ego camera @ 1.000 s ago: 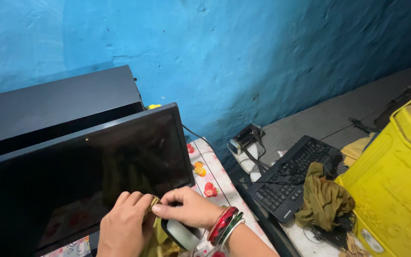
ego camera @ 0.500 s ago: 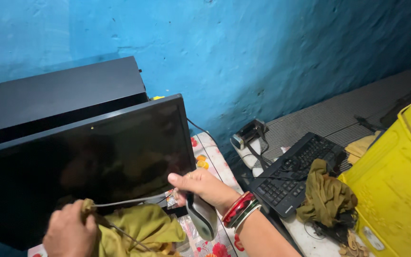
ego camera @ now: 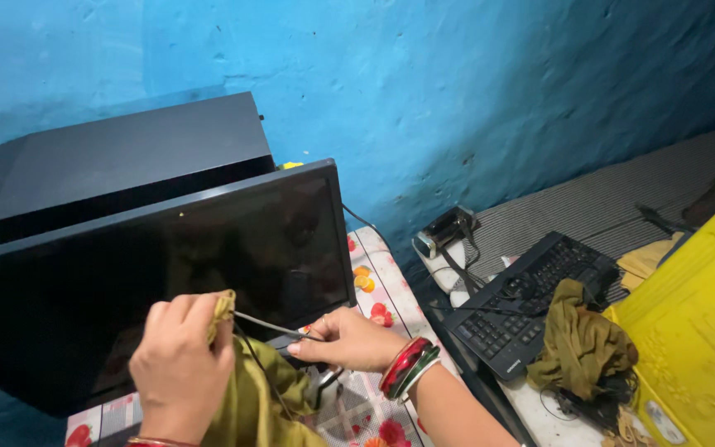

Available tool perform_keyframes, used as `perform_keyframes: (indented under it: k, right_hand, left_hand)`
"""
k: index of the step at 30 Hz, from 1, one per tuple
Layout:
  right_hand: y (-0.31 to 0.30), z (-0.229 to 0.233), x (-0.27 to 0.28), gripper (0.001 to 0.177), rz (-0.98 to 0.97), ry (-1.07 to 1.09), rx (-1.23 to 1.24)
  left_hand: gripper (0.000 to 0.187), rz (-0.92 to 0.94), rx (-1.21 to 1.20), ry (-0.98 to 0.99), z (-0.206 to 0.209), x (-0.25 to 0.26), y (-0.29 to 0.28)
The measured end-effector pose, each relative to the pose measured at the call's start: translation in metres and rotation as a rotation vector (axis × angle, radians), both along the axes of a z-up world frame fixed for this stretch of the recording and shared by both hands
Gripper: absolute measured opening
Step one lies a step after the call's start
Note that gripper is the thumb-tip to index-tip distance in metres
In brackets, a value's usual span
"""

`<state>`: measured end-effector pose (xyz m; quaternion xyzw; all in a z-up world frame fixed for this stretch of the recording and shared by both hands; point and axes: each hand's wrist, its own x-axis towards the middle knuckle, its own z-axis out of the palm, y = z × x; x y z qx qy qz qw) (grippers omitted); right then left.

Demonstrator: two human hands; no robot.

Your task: The person wipes a computer monitor, mouse, and keyboard with a cloth, and then gathers and wraps the connecting cables around the devices.

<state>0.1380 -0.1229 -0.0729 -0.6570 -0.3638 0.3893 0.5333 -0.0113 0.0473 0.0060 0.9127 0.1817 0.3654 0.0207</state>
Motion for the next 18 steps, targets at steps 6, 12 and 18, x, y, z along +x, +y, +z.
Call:
perform_keyframes:
  k: [6,12,18]
  right_hand:
    - [-0.007,-0.003,0.006,0.063,-0.037,-0.155,-0.143]
    - [0.004,-0.008,0.016,0.053,-0.115,0.046,-0.303]
    - [0.031,-0.058,0.039,0.037,-0.199,0.158,-0.134]
  left_hand:
    - [0.019,0.010,-0.031,0.061,-0.010,0.003,-0.002]
    - [0.020,-0.006,-0.036,0.094,-0.022,0.001,-0.003]
    - [0.015,-0.019,-0.017,0.101,-0.037,0.000,0.002]
